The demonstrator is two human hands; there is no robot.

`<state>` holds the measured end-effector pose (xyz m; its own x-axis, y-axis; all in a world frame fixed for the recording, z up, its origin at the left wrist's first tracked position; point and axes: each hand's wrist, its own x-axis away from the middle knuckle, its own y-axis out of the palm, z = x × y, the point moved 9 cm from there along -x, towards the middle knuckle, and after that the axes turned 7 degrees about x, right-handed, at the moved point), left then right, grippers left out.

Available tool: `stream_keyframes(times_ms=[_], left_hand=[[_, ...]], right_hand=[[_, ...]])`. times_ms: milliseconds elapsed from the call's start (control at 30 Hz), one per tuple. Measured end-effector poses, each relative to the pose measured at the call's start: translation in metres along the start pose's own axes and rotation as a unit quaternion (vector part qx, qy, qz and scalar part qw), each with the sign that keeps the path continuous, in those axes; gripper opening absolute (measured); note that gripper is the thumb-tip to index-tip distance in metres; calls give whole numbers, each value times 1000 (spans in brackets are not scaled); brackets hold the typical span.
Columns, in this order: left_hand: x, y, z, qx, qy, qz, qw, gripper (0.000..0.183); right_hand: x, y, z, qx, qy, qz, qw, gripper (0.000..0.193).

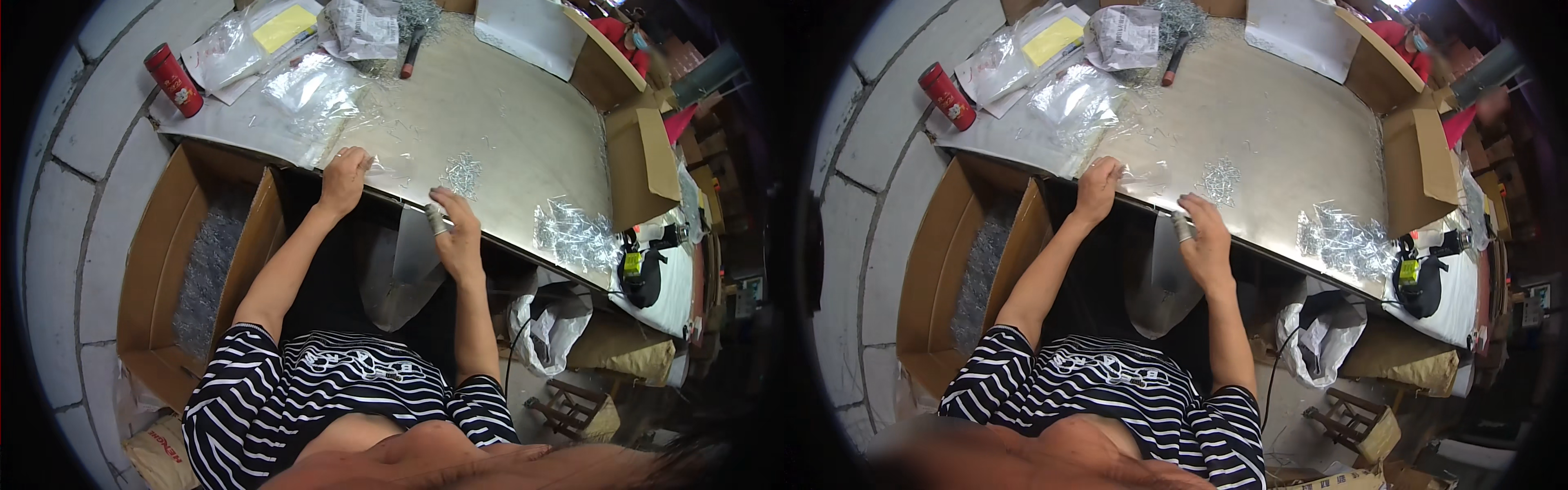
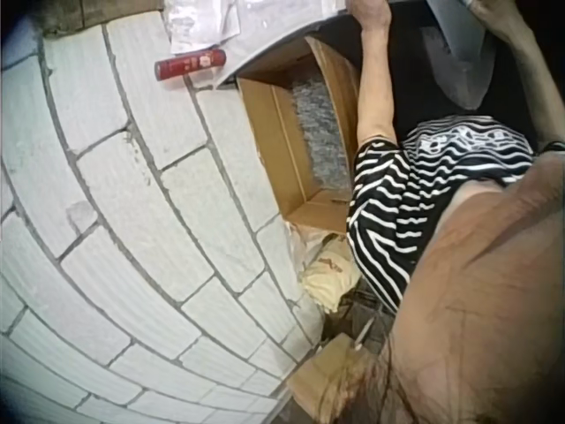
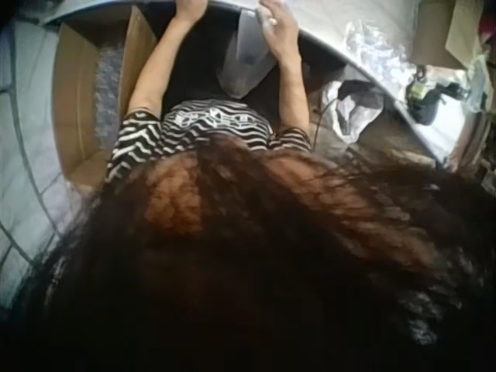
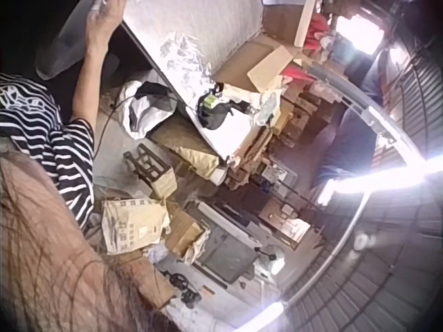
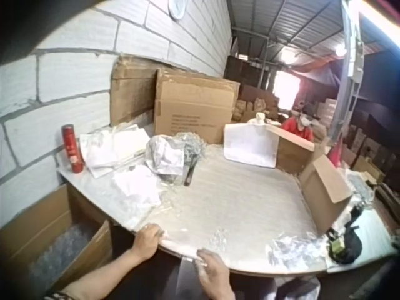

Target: The person is bagging small metal components and placing them into a cardboard box.

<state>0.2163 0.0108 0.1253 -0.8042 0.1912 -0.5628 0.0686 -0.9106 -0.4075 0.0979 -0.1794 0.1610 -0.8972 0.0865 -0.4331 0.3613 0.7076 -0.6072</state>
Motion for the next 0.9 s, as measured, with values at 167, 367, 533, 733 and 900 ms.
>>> stream_keyframes(times_ms=[167,367,533,733,900], left_hand=[[22,1,34,92,-80,-63,991,24],[59,21,53,291,-208,-110,927,13],[50,-8,71,224,-56,-81,969,9],[71,0,31,310,-198,-101,924,25],[83,8,22,298,-226,-115,920,23]], right_hand=[[12,-5,-21,-20,10,-14,1000,46],[33,44,-7,-193,170,-136,957,50],[56,46,21,-348,240,-165,891,33],[78,43,39,-480,292,-103,821,42],[87,51,53,-682,260,-63,680,39]])
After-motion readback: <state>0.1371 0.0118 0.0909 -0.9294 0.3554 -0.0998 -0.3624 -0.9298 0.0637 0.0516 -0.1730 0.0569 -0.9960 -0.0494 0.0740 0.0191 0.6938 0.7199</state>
